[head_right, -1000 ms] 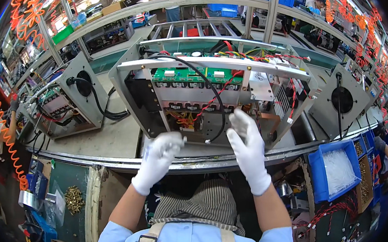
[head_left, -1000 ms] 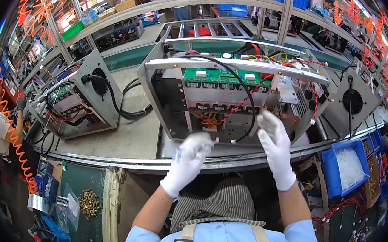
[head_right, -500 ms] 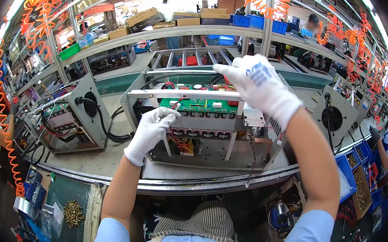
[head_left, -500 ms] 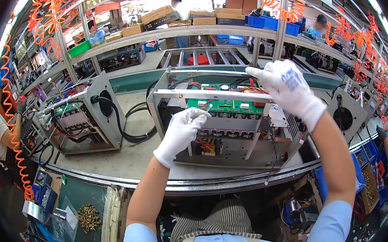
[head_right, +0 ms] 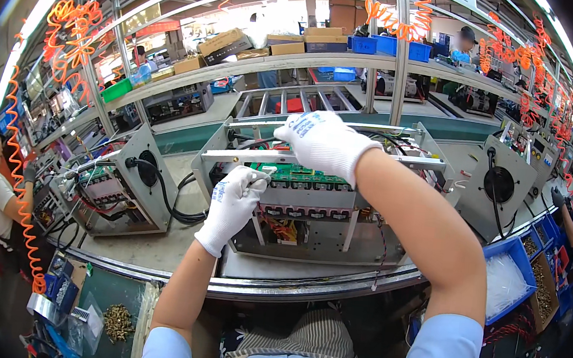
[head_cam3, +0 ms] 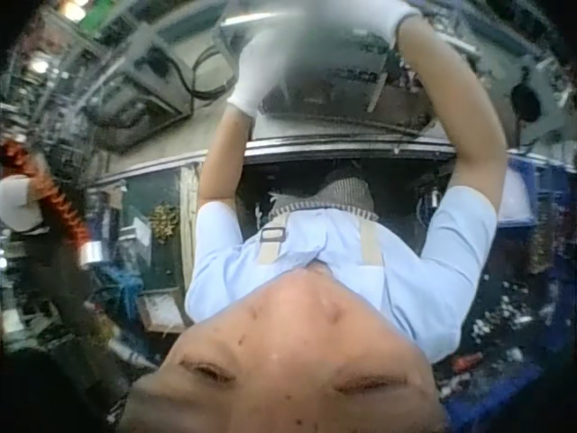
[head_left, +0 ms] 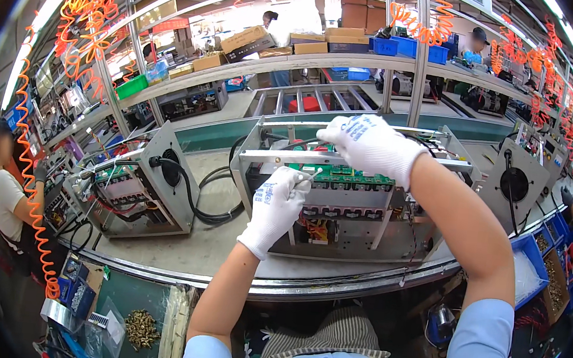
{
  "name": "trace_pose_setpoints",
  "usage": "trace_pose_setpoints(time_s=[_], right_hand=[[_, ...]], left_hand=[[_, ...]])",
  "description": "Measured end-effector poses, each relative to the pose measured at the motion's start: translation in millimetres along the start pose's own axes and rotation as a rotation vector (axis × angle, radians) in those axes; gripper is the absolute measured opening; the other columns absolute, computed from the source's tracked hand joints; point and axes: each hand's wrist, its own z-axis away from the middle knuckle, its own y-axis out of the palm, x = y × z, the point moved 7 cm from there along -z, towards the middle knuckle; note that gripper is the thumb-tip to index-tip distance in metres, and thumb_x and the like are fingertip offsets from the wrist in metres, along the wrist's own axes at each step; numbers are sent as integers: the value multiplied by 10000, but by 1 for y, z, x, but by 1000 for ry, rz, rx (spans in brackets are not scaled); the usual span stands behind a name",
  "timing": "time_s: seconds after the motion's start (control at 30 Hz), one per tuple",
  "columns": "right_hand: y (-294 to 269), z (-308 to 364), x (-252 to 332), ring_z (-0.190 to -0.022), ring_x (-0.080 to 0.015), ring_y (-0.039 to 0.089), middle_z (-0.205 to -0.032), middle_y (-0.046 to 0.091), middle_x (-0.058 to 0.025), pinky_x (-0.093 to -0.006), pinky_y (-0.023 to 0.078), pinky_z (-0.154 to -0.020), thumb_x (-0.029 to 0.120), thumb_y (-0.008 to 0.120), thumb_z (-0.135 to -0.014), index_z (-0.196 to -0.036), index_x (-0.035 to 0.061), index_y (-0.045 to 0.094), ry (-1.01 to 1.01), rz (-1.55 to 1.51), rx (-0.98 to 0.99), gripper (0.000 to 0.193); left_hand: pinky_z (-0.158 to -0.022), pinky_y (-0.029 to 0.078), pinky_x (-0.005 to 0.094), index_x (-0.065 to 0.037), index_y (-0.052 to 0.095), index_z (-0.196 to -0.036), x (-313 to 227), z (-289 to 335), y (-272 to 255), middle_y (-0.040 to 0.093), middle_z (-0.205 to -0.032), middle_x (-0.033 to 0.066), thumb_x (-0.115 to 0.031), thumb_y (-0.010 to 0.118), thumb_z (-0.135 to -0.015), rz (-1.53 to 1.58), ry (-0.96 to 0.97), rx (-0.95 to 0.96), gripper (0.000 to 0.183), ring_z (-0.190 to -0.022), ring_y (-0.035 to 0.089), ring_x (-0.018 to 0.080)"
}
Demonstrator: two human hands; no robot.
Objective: The person assembles an electronic device by connecting various wires to a circuit board and securing them with zip ties. They handle red and black wires, a green circuit board, and white zip ties, organizing the connections within a metal chassis on a factory assembly line.
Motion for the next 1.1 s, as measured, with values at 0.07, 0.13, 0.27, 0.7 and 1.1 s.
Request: trace_pose_setpoints(time_s=[0.07, 0.13, 0.27, 0.7, 1.1], right_hand=[[16, -9, -10, -1002, -317, 652, -1036, 683, -156, -415, 504, -849, 89, 502, -879, -1140, 56, 656, 73, -174, 75, 305], [26, -5, -30, -997, -312, 652, -1053, 686, -160, -404, 496, -865, 139, 497, -912, -1152, 51, 657, 107, -340, 54, 302], [30, -2, -35, -973, -273, 653, -1060, 683, -158, -355, 483, -881, 233, 512, -960, -1182, 59, 652, 173, -534, 128, 315], [27, 26, 5, -767, -300, 671, -746, 687, -92, -415, 460, -804, 299, 692, -809, -961, 97, 659, 281, -154, -277, 255], [27, 12, -1, -881, -288, 683, -884, 711, -136, -416, 439, -856, 363, 641, -822, -1046, 108, 680, 200, -255, 65, 342]], left_hand=[[-725, 499, 318, -18, 657, -965, -2, 1, 0, 628, -898, 126, -56, 600, -886, -51, 39, -8, 105, -799, 633, 242], [-740, 511, 336, -28, 650, -966, -7, 1, 5, 631, -920, 137, -57, 592, -886, -98, 95, -27, 103, -831, 644, 273], [-721, 539, 375, -75, 656, -985, -8, 1, 5, 649, -979, 123, -103, 614, -880, -287, 67, -118, 116, -848, 659, 315], [-796, 532, 366, -35, 652, -1022, -5, 8, 4, 656, -1039, 162, -63, 624, -881, -213, 82, -324, 146, -922, 657, 327], [-413, 308, 190, -31, 612, -1075, 16, 6, 38, 615, -841, 18, -184, 546, -999, 1282, -479, -210, 184, -509, 434, 30]])
